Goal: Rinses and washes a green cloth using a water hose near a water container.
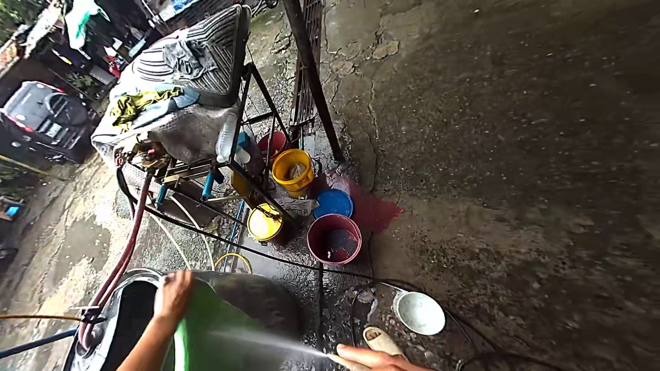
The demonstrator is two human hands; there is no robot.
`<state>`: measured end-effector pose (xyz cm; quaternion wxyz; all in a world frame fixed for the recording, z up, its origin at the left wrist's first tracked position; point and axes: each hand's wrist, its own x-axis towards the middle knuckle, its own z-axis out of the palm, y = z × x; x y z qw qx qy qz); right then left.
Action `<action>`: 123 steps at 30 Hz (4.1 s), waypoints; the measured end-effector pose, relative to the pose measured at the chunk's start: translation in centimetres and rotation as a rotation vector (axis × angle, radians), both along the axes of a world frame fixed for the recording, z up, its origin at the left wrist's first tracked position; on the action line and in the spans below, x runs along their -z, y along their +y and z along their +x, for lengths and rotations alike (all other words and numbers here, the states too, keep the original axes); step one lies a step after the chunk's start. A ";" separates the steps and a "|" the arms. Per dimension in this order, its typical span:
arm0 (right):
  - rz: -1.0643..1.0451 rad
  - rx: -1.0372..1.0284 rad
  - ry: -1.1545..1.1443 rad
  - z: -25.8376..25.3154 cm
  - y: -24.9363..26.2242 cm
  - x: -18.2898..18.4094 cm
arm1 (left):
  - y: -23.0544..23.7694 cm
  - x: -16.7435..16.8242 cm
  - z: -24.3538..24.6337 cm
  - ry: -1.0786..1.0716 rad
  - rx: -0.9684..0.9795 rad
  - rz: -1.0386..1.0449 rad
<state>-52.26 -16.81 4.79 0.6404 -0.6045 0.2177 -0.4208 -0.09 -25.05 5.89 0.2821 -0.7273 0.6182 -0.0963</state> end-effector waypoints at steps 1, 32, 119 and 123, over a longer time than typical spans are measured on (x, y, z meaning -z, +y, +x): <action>-0.019 0.003 0.016 -0.1 -0.6 -0.2 | -0.2 -1.2 1.0 -0.001 -0.107 -0.147; 0.206 -0.312 0.213 21.4 -11.8 3.9 | 12.3 4.4 -2.1 0.744 -0.770 -0.557; -0.391 0.050 0.067 11.2 -4.3 -11.1 | 18.1 5.1 0.4 1.458 -1.218 -0.474; -0.389 0.033 0.133 9.3 0.1 -11.2 | 21.6 5.9 0.8 1.630 -1.015 -0.747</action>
